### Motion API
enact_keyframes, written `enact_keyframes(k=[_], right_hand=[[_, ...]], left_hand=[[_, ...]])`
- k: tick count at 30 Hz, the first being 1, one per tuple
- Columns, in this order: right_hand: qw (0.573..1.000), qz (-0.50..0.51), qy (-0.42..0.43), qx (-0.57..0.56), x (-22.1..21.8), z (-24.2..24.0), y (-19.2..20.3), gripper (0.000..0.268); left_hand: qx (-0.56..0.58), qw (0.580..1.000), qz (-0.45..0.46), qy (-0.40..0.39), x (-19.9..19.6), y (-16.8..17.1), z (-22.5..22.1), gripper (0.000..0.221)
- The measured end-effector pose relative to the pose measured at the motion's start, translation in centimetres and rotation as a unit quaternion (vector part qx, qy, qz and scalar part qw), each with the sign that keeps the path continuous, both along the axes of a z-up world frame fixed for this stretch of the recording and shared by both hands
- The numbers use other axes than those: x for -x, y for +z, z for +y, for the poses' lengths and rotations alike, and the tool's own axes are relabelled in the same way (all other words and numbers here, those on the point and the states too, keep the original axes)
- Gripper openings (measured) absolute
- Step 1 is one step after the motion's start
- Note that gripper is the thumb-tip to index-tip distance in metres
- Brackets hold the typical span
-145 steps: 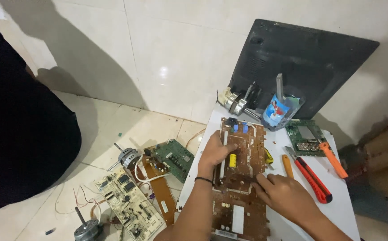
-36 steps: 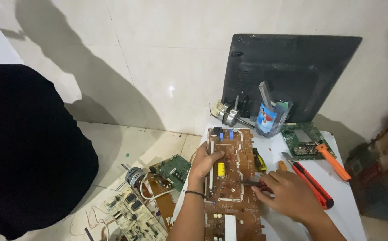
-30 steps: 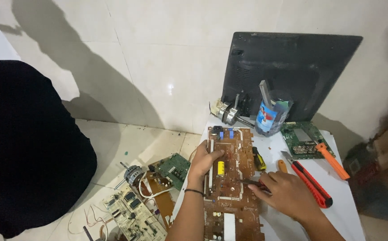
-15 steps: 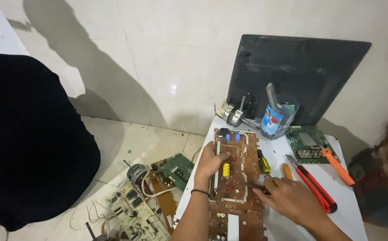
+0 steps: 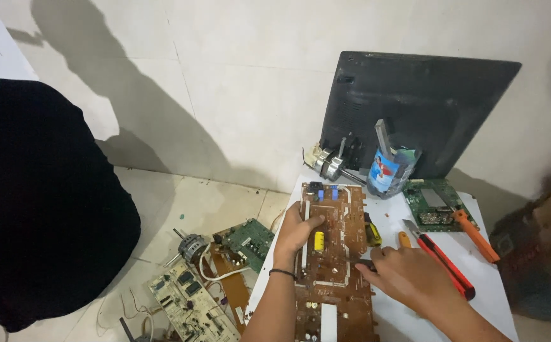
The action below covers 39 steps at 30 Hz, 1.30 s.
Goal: Removing screws from an electronic circuit board using a manual screwdriver during disassembly.
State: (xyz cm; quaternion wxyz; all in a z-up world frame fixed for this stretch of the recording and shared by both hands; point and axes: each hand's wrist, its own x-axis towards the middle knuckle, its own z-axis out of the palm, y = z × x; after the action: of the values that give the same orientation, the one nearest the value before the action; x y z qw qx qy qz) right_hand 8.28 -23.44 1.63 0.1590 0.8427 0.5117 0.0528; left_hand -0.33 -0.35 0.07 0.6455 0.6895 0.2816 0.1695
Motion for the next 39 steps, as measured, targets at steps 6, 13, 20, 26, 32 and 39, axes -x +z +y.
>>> enact_keyframes(k=[6, 13, 20, 26, 32, 39], right_hand=[[0.999, 0.045, -0.028, -0.003, 0.1, -0.3, 0.5, 0.058], [0.973, 0.155, -0.169, -0.035, 0.9, -0.8, 3.3, 0.05], [0.895, 0.211, -0.13, -0.371, -1.3, -2.4, -0.5, 0.036], [0.914, 0.141, -0.086, -0.371, -1.9, -3.4, -4.3, 0.032], [0.924, 0.168, -0.126, -0.319, -1.2, -2.8, -3.6, 0.034], [0.924, 0.153, -0.124, -0.328, -0.7, -2.4, -3.3, 0.038]], left_hand=[[0.0, 1.0, -0.002, -0.015, -0.6, -1.3, 0.6, 0.073], [0.015, 1.0, 0.014, -0.023, -0.7, -1.6, 1.2, 0.102], [0.007, 0.999, 0.024, -0.032, -1.2, -2.0, 1.0, 0.102], [-0.014, 0.999, 0.017, -0.032, -0.9, -1.4, 0.6, 0.086], [-0.022, 0.999, -0.009, -0.024, -0.5, -1.0, 0.4, 0.071], [0.005, 0.999, 0.027, -0.039, -0.4, -1.0, 0.6, 0.116]])
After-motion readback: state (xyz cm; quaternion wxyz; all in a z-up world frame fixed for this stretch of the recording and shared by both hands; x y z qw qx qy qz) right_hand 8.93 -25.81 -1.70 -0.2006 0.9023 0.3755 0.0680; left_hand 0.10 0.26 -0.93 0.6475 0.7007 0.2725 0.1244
